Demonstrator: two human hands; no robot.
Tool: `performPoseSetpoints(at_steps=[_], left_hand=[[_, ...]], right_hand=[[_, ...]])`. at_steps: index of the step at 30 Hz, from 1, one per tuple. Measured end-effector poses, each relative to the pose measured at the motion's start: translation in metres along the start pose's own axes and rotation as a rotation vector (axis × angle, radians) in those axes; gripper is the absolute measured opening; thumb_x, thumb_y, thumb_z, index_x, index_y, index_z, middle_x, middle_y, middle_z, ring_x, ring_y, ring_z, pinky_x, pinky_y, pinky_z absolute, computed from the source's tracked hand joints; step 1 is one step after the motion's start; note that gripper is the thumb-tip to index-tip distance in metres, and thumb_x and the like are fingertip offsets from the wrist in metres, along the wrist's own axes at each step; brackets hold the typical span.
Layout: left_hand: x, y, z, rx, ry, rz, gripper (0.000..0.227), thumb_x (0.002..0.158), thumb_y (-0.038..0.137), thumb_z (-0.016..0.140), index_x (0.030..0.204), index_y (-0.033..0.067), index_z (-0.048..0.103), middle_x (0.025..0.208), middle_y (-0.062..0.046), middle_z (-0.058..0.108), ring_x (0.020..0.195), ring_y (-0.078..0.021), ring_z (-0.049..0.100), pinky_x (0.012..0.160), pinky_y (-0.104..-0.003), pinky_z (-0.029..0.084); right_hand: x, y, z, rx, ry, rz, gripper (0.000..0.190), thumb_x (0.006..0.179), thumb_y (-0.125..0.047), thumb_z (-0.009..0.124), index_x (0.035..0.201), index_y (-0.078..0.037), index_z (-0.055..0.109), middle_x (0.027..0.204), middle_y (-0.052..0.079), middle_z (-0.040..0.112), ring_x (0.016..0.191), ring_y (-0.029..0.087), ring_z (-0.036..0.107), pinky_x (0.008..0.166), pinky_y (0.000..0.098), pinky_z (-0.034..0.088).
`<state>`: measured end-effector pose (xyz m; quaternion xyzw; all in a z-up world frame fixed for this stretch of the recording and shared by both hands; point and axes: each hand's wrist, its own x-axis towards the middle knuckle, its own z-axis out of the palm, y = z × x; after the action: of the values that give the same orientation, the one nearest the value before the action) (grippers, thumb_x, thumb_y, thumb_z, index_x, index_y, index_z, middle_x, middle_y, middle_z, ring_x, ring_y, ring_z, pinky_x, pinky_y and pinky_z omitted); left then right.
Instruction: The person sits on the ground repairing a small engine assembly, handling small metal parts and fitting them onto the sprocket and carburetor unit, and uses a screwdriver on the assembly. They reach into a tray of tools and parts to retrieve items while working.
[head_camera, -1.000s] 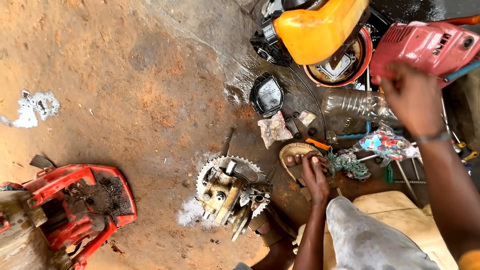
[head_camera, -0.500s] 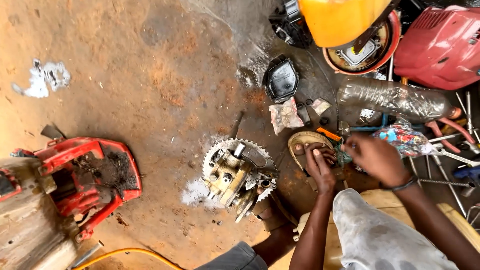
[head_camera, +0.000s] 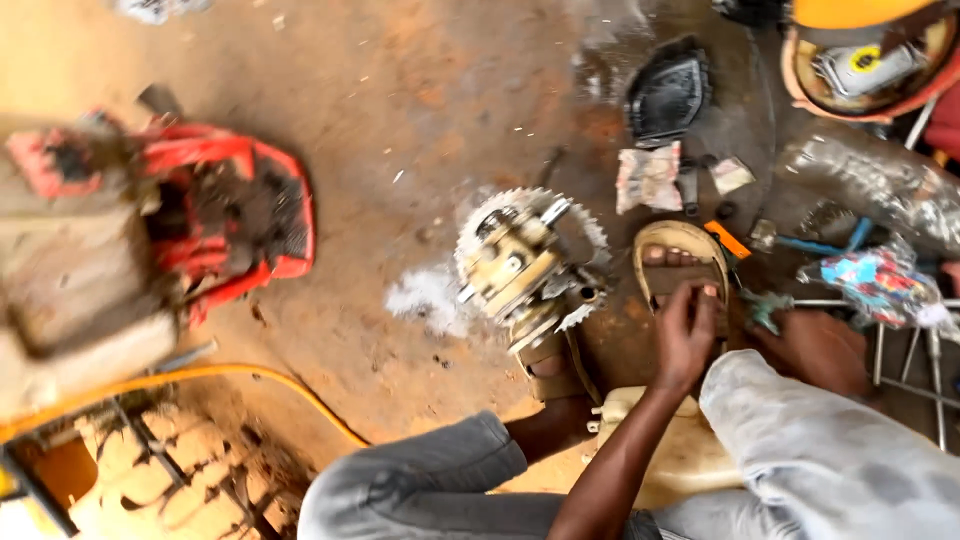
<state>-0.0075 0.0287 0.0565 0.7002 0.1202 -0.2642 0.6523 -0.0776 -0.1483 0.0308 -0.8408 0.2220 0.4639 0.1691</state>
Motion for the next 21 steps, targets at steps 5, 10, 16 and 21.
performPoseSetpoints(at_steps=[5, 10, 16, 21], left_hand=[[-0.023, 0.015, -0.008, 0.080, -0.036, -0.015, 0.030, 0.110, 0.029, 0.054, 0.116, 0.0012, 0.065, 0.091, -0.012, 0.072, 0.081, -0.0191, 0.070, 0.075, -0.035, 0.056], [-0.031, 0.019, -0.012, 0.099, -0.077, -0.007, 0.032, 0.110, 0.031, 0.051, 0.117, 0.0035, 0.065, 0.091, -0.013, 0.072, 0.080, -0.0212, 0.071, 0.075, -0.038, 0.058], [-0.053, 0.085, -0.077, 0.458, 0.037, 0.307, 0.024, 0.109, 0.025, 0.058, 0.111, 0.0049, 0.071, 0.098, -0.014, 0.075, 0.081, -0.0197, 0.072, 0.066, -0.035, 0.061], [-0.023, 0.216, -0.156, 1.160, 0.550, 0.872, 0.033, 0.094, 0.015, 0.069, 0.127, 0.0106, 0.065, 0.105, -0.010, 0.071, 0.096, -0.0277, 0.066, 0.078, -0.042, 0.055]], right_hand=[[-0.025, 0.053, 0.010, 0.132, -0.029, 0.060, 0.051, 0.090, -0.053, 0.064, 0.122, -0.016, 0.078, 0.103, 0.023, 0.080, 0.099, 0.038, 0.076, 0.094, 0.0518, 0.059], [-0.009, 0.134, 0.038, 0.462, 0.136, -0.261, 0.051, 0.095, -0.041, 0.064, 0.133, -0.008, 0.066, 0.119, 0.021, 0.071, 0.109, 0.036, 0.068, 0.098, 0.0499, 0.053], [0.037, 0.178, 0.117, 0.858, 0.266, -0.699, 0.055, 0.100, -0.027, 0.065, 0.146, 0.002, 0.053, 0.139, 0.019, 0.060, 0.121, 0.033, 0.059, 0.103, 0.0480, 0.045], [0.063, 0.174, 0.130, 0.958, 0.296, -0.906, 0.057, 0.100, -0.023, 0.066, 0.147, 0.004, 0.051, 0.142, 0.018, 0.058, 0.123, 0.032, 0.057, 0.102, 0.0466, 0.044]])
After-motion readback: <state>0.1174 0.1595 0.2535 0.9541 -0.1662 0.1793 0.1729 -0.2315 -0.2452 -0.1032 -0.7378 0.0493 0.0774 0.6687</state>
